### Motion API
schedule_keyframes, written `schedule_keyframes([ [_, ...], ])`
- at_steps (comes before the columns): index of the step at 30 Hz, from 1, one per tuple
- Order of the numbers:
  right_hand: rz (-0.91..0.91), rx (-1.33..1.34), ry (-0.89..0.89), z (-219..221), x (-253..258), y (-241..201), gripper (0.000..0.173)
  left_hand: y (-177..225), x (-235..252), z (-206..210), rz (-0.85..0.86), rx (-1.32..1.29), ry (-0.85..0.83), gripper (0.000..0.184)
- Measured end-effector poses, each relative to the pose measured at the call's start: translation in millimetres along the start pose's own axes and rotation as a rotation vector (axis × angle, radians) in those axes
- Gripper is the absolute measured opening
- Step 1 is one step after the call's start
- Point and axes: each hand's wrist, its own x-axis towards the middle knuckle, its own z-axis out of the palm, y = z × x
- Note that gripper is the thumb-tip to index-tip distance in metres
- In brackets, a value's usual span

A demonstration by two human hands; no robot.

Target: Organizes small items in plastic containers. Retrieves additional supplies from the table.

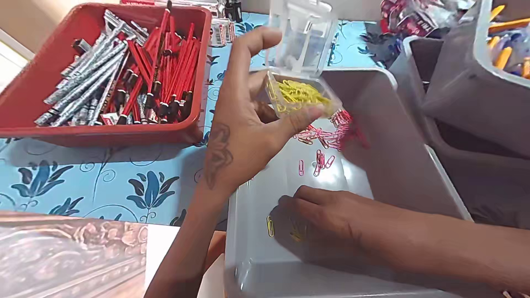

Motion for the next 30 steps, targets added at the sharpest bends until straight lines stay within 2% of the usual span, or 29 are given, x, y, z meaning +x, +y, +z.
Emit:
schedule_keyframes([
  [3, -0.050, 0.062, 0.076, 9, 11, 2, 0.026, -2, 3, 0, -0.042, 0.001, -0.002, 0.066],
  [7, -0.146, 0.084, 0.030, 8, 23, 5, 0.034, -9, 16, 1, -0.027, -0.027, 0.040, 0.074],
  [9, -0.196, 0.082, 0.012, 9, 27, 6, 0.026, -10, 17, 1, -0.023, -0.044, 0.034, 0.074],
  [14, -0.210, 0.068, 0.092, 19, 32, 2, 0.013, -8, 17, 3, -0.047, -0.040, 0.026, 0.074],
  [18, -0.158, 0.023, 0.053, 16, 34, -5, 0.007, -10, 17, 3, -0.034, -0.003, 0.009, 0.074],
  [22, -0.249, -0.155, 0.150, 22, 32, -4, 0.010, -8, 10, 1, -0.067, 0.040, -0.028, 0.072],
  [25, -0.314, -0.311, 0.110, 14, 27, -4, 0.013, -7, 7, -1, -0.091, 0.038, -0.044, 0.073],
  [28, -0.257, -0.339, 0.024, -7, 15, 0, 0.013, -8, 7, -1, -0.092, 0.017, -0.037, 0.072],
  [30, -0.198, -0.328, 0.073, -28, 9, 3, 0.015, -9, 8, -2, -0.084, -0.010, -0.033, 0.071],
])
